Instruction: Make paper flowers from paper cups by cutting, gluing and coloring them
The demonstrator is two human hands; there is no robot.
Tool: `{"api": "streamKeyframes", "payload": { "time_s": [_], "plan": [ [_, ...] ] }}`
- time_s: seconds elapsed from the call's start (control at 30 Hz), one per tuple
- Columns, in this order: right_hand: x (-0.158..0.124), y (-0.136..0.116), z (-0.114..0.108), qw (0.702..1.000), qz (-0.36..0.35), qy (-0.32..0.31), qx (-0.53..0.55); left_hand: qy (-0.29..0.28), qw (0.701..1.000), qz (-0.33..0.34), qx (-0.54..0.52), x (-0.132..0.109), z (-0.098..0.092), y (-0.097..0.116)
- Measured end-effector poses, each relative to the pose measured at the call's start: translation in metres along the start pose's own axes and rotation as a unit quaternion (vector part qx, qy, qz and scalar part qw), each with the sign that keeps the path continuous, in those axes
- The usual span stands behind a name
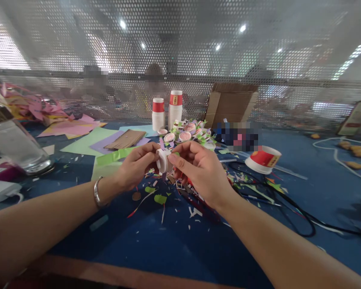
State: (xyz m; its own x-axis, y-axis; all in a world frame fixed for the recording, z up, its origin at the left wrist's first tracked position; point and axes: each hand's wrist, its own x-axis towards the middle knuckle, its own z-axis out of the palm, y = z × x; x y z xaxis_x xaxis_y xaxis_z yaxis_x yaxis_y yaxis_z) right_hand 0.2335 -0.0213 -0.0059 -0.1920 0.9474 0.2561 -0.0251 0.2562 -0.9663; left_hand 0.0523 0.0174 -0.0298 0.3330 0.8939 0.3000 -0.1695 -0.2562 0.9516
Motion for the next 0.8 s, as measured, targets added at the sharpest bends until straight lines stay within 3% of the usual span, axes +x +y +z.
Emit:
{"api": "streamKeyframes", "payload": {
  "time_s": [0.17, 0.3, 0.37, 0.47, 0.6, 0.67, 0.8],
  "plan": [
    [0.001, 0.001, 0.000, 1.000, -0.002, 0.008, -0.008, 0.009, 0.999, -0.021, -0.038, 0.001, 0.001, 0.001],
    [0.001, 0.004, -0.002, 0.996, -0.019, 0.038, -0.074, 0.102, 0.990, -0.072, -0.072, 0.006, -0.002, 0.002],
    [0.000, 0.005, -0.003, 0.987, -0.036, 0.004, -0.155, 0.142, 0.983, -0.084, -0.075, 0.009, -0.004, 0.001],
    [-0.002, 0.008, -0.001, 0.943, -0.080, -0.115, -0.300, 0.167, 0.979, -0.089, -0.075, 0.012, -0.006, 0.000],
    [-0.006, 0.014, 0.005, 0.848, -0.150, -0.253, -0.442, 0.165, 0.980, -0.089, -0.071, 0.010, -0.004, 0.002],
    [-0.008, 0.017, 0.006, 0.819, -0.165, -0.282, -0.471, 0.164, 0.980, -0.088, -0.068, 0.009, -0.002, 0.003],
    [-0.009, 0.019, 0.007, 0.803, -0.177, -0.300, -0.484, 0.162, 0.980, -0.086, -0.071, 0.008, -0.002, 0.003]
  ]
}}
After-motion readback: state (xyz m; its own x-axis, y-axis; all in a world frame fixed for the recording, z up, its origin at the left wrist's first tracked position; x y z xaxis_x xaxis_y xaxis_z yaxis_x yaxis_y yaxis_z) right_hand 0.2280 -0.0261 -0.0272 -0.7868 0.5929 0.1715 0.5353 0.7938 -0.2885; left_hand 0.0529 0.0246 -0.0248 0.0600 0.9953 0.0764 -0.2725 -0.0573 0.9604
